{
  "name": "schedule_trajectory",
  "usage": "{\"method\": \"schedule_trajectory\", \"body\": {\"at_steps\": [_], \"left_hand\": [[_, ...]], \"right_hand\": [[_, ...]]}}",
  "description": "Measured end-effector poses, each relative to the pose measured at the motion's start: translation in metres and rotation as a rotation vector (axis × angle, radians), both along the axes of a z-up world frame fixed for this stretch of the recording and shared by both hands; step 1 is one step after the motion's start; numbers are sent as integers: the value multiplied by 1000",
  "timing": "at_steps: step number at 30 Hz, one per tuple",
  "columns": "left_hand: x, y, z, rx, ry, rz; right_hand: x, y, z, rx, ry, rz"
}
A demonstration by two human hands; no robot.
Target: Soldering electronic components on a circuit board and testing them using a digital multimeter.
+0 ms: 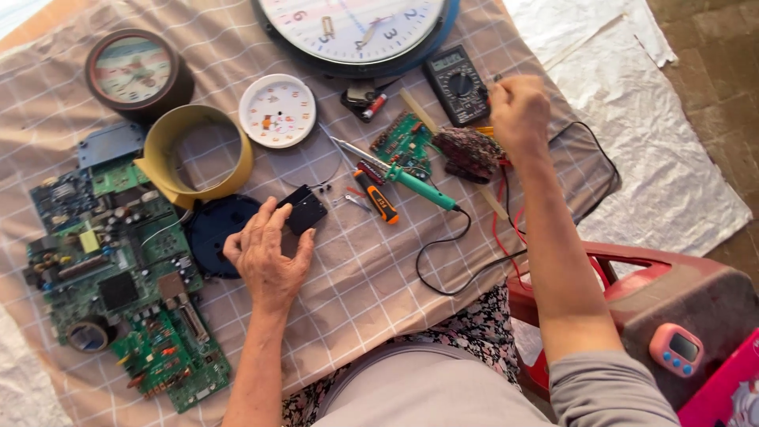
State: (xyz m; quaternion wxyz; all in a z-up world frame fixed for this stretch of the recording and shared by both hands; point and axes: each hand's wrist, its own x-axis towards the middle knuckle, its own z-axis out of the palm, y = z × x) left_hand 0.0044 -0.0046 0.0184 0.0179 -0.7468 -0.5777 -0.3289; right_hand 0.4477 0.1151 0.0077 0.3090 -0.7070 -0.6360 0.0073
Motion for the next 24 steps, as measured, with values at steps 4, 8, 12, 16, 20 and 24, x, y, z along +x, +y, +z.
{"method": "schedule_trajectory", "body": {"at_steps": [4, 8, 12, 16, 20, 24], "left_hand": [[-2, 4, -12, 32, -87, -32], [-1, 4, -14, 41, -77, -19], [-1, 3, -15, 48, -79, -8], [-1, 3, -17, 47, -73, 3], [-3, 3, -16, 57, -79, -15], [-2, 3, -12, 64, -64, -37]], "right_hand": [[42, -61, -10, 4, 103, -162], [42, -73, -19, 34, 105, -160], [13, -34, -21, 57, 143, -82], [-16, 24, -49, -9, -78, -159], [-23, 53, -81, -13, -288, -250], [-34, 21, -46, 75, -143, -131]]}}
